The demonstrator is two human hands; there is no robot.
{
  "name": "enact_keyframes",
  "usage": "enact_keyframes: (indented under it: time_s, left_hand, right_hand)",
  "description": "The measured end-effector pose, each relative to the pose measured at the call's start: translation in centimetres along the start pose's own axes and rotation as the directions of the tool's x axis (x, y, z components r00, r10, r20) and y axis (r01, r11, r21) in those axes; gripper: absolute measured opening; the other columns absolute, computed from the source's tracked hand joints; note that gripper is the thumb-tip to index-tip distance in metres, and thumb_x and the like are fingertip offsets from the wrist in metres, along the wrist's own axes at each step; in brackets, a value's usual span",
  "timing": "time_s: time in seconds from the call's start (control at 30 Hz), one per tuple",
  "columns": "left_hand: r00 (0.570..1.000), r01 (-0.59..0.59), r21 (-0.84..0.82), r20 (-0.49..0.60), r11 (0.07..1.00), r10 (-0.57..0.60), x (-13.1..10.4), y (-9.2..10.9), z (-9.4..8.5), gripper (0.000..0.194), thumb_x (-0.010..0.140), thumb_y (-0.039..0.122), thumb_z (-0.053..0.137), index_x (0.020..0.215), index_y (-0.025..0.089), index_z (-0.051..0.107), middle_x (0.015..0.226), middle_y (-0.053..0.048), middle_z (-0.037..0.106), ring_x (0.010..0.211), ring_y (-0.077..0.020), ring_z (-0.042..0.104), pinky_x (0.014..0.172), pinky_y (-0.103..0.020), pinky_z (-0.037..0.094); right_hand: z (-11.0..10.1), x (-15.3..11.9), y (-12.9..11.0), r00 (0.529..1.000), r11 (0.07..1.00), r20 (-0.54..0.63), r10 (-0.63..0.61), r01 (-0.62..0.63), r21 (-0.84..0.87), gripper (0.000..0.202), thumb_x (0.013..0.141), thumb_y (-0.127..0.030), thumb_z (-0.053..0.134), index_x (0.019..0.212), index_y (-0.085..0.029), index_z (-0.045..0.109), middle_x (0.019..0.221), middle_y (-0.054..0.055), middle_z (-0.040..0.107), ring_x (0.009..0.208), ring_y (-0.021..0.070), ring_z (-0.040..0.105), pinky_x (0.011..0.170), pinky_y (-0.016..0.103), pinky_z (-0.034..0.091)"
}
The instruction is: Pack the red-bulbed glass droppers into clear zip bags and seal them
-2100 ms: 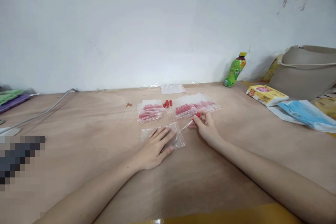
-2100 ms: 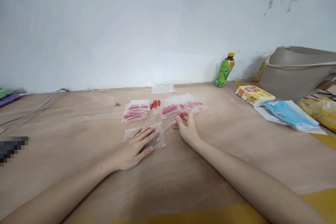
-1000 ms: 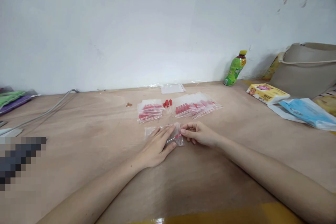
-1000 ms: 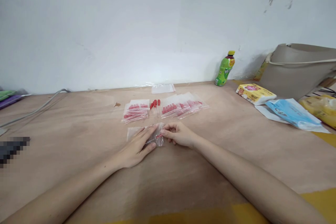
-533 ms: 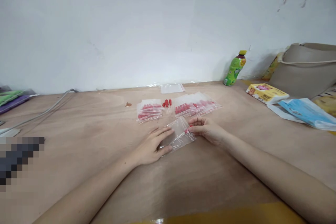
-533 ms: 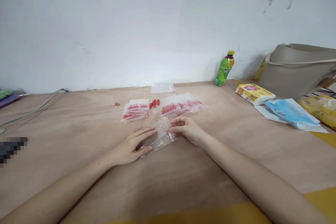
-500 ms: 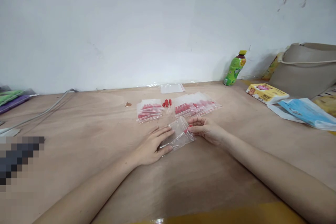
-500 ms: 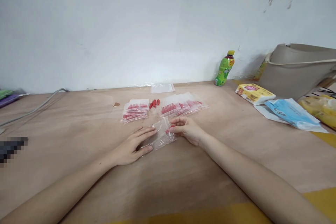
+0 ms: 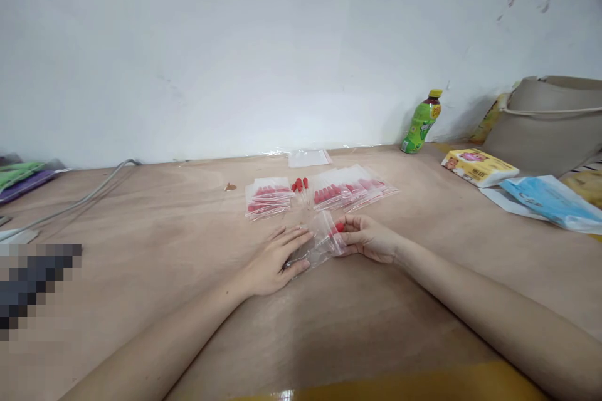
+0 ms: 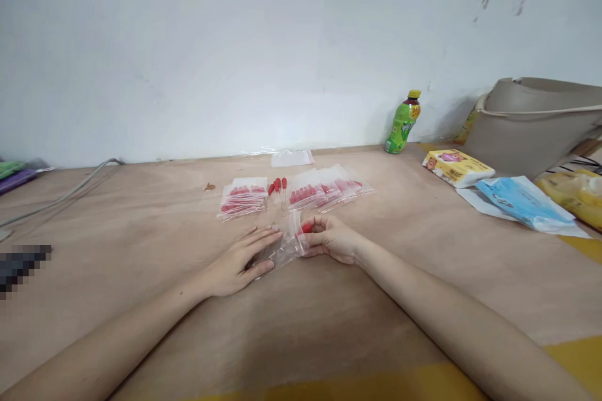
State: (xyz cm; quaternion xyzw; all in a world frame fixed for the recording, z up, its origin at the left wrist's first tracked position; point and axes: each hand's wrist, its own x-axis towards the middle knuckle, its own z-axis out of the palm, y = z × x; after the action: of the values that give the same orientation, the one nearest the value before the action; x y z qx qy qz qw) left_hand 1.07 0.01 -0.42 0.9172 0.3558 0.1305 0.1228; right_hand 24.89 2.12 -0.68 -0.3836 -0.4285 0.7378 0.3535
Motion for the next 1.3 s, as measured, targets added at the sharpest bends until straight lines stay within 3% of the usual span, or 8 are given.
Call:
enact_keyframes:
  time_s: [0.27,0.4,0.6,0.77,0.9,1.1,1.2,1.3]
  left_hand:
    - [1.0,0.004,-0.043,-0.014,0.999,-0.004,-0.2,-0.1,-0.4,0.051,0.09,0.041,0.042,0.136,0.024,0.029,0.138,-0.006,0.035,0.128,-0.0228,0.029,0.104,-0.043,0.026]
    - [1.0,0.012,-0.028,-0.007,1.0,-0.013,-0.3,-0.1,-0.4,0.051,0.09,0.041,0.042,0.136,0.023,0.03,0.14,-0.007,0.033,0.129,-0.0226,0.027,0.105,-0.043,0.025]
    - [1.0,0.002,-0.024,-0.003,1.0,-0.002,-0.2,0.1,-0.5,0.05,0.09,0.04,0.043,0.135,0.023,0.031,0.139,-0.007,0.035,0.129,-0.0219,0.028,0.107,-0.043,0.022]
    - [1.0,0.009,-0.018,0.008,1.0,-0.009,-0.2,0.1,-0.5,0.05,0.09,0.041,0.043,0.135,0.023,0.031,0.138,-0.006,0.035,0.129,-0.0213,0.028,0.107,-0.043,0.02]
    - [1.0,0.003,-0.019,0.013,1.0,-0.003,-0.2,0.1,-0.5,0.049,0.09,0.039,0.042,0.135,0.023,0.031,0.139,-0.006,0.035,0.129,-0.0206,0.027,0.108,-0.043,0.019]
    - [1.0,0.01,-0.016,0.017,1.0,-0.01,-0.2,0.1,-0.6,0.049,0.09,0.04,0.041,0.135,0.024,0.031,0.139,-0.006,0.035,0.129,-0.0211,0.028,0.107,-0.043,0.021]
    - [1.0,0.005,-0.018,0.008,1.0,-0.005,-0.2,0.0,-0.5,0.049,0.09,0.04,0.041,0.136,0.025,0.03,0.139,-0.006,0.035,0.129,-0.0216,0.029,0.107,-0.044,0.021]
    - [1.0,-0.002,-0.02,0.004,1.0,0.002,-0.2,0.0,-0.5,0.05,0.091,0.041,0.04,0.137,0.025,0.028,0.139,-0.005,0.035,0.129,-0.0218,0.028,0.107,-0.044,0.02]
  right_hand:
    - [-0.4,-0.2,0.3,0.971,0.988,-0.211,-0.114,0.089,-0.125,0.039,0.04,-0.018,0.08,0.069,-0.014,0.056,0.062,-0.002,0.064,0.054,0.0106,0.058,0.057,0.026,0.048]
    - [-0.3,-0.3,0.2,0.972,0.976,-0.176,-0.154,0.122,-0.181,0.04,0.044,-0.024,0.079,0.08,-0.014,0.064,0.066,-0.001,0.065,0.059,0.0106,0.057,0.06,0.026,0.046]
    - [-0.9,-0.1,0.3,0.988,0.921,0.006,-0.155,0.147,-0.362,0.045,0.053,-0.03,0.075,0.093,-0.015,0.061,0.06,-0.004,0.059,0.048,0.006,0.047,0.047,0.021,0.038]
    - [-1.1,0.1,0.5,0.967,0.894,-0.149,-0.205,0.123,-0.43,0.037,0.054,-0.035,0.074,0.078,-0.015,0.055,0.06,-0.003,0.057,0.051,0.0079,0.05,0.046,0.02,0.039]
    - [-0.5,-0.1,0.3,0.962,0.857,-0.148,-0.229,0.127,-0.5,0.033,0.056,-0.042,0.072,0.069,-0.014,0.058,0.053,-0.004,0.052,0.045,0.0055,0.042,0.041,0.018,0.03]
    - [-0.8,-0.6,-1.0,0.998,0.854,0.005,-0.057,0.051,-0.518,0.039,0.06,-0.051,0.067,0.072,-0.015,0.062,0.057,-0.003,0.054,0.048,0.0053,0.045,0.044,0.017,0.035]
    - [-1.1,-0.9,-1.5,0.998,0.877,-0.022,0.054,-0.058,-0.478,0.048,0.064,-0.062,0.057,0.07,-0.015,0.061,0.058,0.0,0.056,0.051,0.0087,0.052,0.047,0.02,0.042]
    - [-1.1,-1.1,-1.5,0.999,0.85,0.032,0.039,-0.016,-0.527,0.047,0.067,-0.062,0.055,0.074,-0.015,0.061,0.058,-0.001,0.055,0.049,0.0077,0.049,0.046,0.02,0.04]
